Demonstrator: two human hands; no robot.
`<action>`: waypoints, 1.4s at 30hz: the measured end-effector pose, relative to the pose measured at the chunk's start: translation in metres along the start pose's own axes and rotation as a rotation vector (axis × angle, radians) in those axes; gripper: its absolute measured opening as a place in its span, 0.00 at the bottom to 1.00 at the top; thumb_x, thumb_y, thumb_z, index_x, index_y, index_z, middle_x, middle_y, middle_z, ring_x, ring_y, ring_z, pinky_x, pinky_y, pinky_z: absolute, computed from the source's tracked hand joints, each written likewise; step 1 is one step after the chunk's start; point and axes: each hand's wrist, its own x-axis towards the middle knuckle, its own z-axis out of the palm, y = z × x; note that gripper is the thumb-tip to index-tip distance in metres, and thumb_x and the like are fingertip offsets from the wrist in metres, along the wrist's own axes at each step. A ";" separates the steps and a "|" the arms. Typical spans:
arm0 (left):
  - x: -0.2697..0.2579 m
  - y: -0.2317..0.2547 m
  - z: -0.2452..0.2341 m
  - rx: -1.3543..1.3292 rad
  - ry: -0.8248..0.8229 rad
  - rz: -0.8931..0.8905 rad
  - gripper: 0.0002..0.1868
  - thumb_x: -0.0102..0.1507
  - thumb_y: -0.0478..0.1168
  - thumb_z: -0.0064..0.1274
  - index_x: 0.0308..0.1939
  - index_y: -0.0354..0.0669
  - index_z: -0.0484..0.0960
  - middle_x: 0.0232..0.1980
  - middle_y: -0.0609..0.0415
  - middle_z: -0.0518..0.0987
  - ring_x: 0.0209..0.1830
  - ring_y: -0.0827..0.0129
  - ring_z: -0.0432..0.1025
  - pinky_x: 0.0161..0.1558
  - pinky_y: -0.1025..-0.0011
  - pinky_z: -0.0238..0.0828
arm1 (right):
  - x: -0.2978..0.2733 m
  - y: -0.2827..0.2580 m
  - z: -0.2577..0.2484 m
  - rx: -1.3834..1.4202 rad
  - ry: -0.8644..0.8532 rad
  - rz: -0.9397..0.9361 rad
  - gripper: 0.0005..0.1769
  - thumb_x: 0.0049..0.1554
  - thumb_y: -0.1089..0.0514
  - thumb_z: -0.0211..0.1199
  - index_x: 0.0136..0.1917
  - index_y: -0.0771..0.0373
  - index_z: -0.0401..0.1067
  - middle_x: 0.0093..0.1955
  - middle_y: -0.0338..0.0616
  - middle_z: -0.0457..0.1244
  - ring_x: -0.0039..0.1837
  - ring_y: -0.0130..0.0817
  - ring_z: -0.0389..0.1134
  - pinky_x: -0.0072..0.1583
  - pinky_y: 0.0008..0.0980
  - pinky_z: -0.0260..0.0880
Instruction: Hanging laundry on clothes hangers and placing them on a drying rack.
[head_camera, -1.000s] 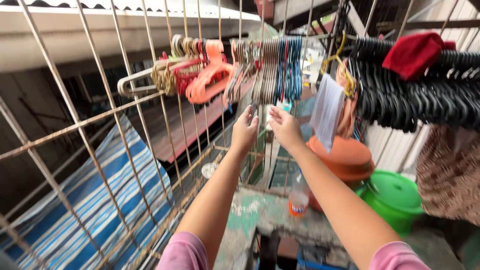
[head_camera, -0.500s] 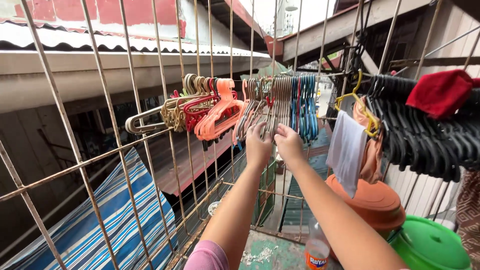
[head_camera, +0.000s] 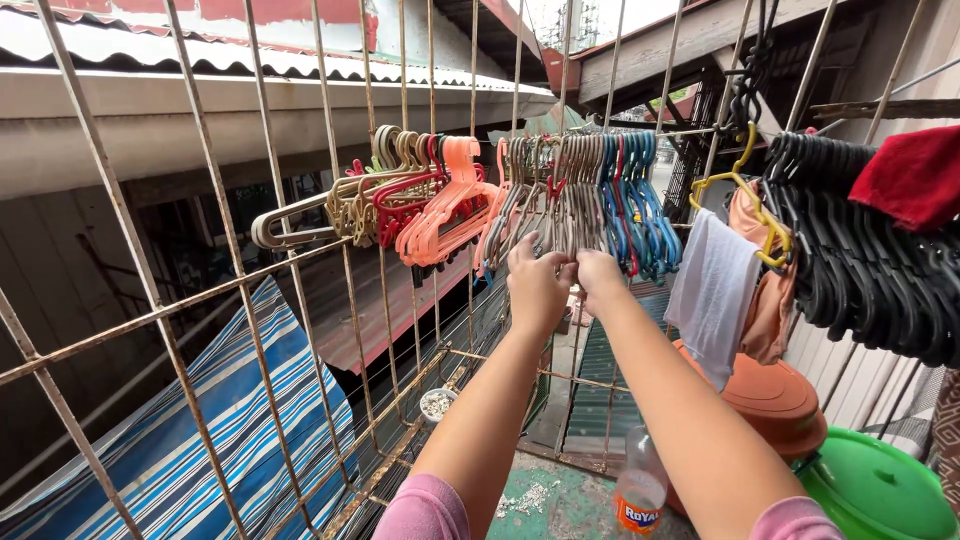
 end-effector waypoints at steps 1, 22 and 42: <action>0.000 -0.005 0.005 0.003 -0.001 -0.002 0.09 0.58 0.44 0.63 0.40 0.49 0.90 0.70 0.45 0.67 0.72 0.48 0.59 0.59 0.50 0.65 | 0.000 0.000 -0.001 0.000 -0.002 0.003 0.11 0.63 0.57 0.50 0.52 0.62 0.71 0.41 0.39 0.63 0.38 0.30 0.64 0.39 0.41 0.65; 0.007 0.009 -0.007 0.064 0.005 0.121 0.29 0.58 0.48 0.64 0.64 0.63 0.79 0.73 0.44 0.65 0.73 0.45 0.57 0.58 0.49 0.66 | -0.020 -0.061 0.000 0.172 -0.090 -0.151 0.12 0.61 0.55 0.63 0.56 0.62 0.78 0.44 0.32 0.69 0.42 0.23 0.68 0.39 0.29 0.65; -0.049 0.019 -0.045 -0.135 -0.163 0.302 0.39 0.59 0.45 0.64 0.73 0.52 0.68 0.78 0.52 0.67 0.77 0.36 0.58 0.75 0.53 0.56 | -0.138 -0.062 -0.031 0.164 -0.323 -0.097 0.09 0.62 0.59 0.59 0.55 0.59 0.75 0.43 0.33 0.68 0.39 0.25 0.67 0.39 0.31 0.68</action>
